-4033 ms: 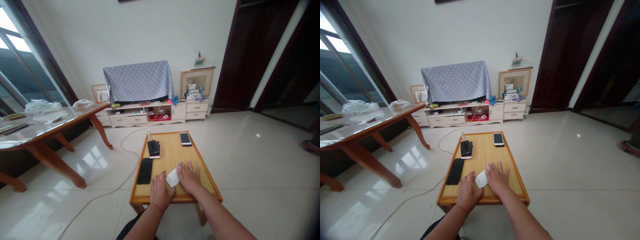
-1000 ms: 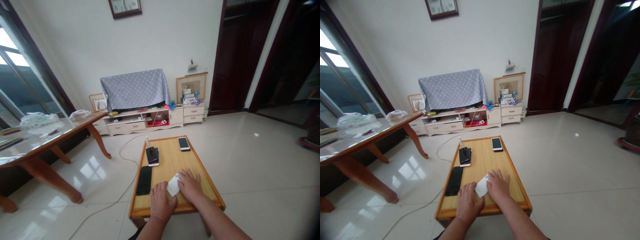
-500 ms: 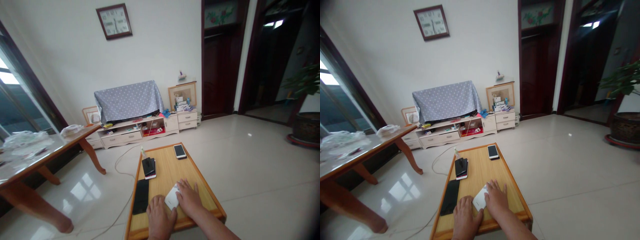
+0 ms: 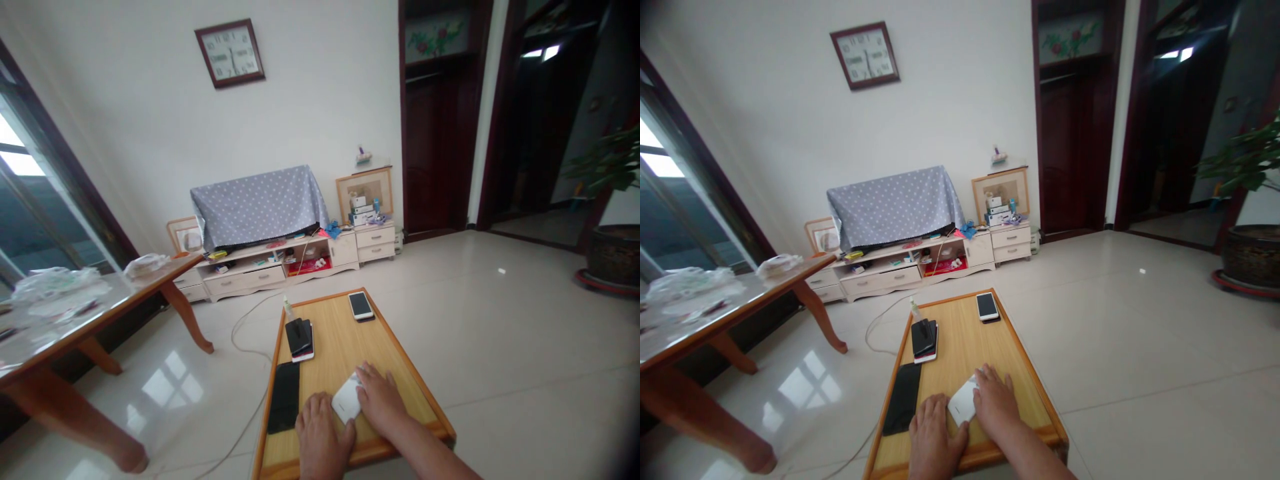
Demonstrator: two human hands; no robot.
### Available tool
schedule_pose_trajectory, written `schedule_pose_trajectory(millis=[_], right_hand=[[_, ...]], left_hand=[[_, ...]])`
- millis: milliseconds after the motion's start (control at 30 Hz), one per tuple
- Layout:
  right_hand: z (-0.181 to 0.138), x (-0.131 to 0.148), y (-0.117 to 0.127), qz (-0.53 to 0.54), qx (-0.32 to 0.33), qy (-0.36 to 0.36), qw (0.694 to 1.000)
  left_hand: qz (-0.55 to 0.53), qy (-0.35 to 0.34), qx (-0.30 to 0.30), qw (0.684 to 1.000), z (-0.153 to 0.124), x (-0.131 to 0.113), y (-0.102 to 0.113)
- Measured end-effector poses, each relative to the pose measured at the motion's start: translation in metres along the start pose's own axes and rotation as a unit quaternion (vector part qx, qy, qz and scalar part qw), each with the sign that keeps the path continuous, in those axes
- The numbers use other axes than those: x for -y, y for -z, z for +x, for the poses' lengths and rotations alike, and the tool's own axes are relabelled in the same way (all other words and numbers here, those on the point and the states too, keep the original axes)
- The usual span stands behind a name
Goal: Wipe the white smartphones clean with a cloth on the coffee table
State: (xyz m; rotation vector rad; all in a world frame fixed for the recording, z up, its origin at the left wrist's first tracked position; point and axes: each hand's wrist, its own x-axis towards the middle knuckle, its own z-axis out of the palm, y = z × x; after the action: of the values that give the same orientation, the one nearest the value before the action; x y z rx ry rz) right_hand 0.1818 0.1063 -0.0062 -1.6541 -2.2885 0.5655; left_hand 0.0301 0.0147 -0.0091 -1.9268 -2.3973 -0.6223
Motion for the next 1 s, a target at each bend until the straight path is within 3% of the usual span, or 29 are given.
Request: schedule_pose_trajectory(millis=[200, 367, 533, 700, 833, 1000], right_hand=[[-0.003, -0.003, -0.009, 0.028, -0.019, 0.047, 0.998], [0.006, -0.009, -0.016, 0.114, -0.069, 0.052, 0.990], [0.016, -0.016, -0.013, 0.270, -0.128, 0.017, 0.954], [0.019, -0.017, -0.003, 0.364, -0.129, -0.015, 0.922], [0.015, -0.012, 0.002, 0.373, -0.142, -0.017, 0.917], [0.011, -0.008, 0.009, 0.291, -0.186, 0.027, 0.938]], left_hand=[[-0.023, 0.011, 0.003, 1.000, 0.002, 0.005, -0.005], [-0.045, 0.020, -0.007, 0.999, 0.002, 0.005, -0.005], [-0.072, 0.000, -0.023, 0.997, -0.001, 0.002, 0.003], [-0.082, -0.031, -0.043, 0.995, -0.004, 0.003, 0.005], [-0.103, -0.059, -0.055, 0.991, -0.005, 0.010, -0.003], [-0.125, -0.071, -0.072, 0.987, -0.005, 0.016, -0.008]])
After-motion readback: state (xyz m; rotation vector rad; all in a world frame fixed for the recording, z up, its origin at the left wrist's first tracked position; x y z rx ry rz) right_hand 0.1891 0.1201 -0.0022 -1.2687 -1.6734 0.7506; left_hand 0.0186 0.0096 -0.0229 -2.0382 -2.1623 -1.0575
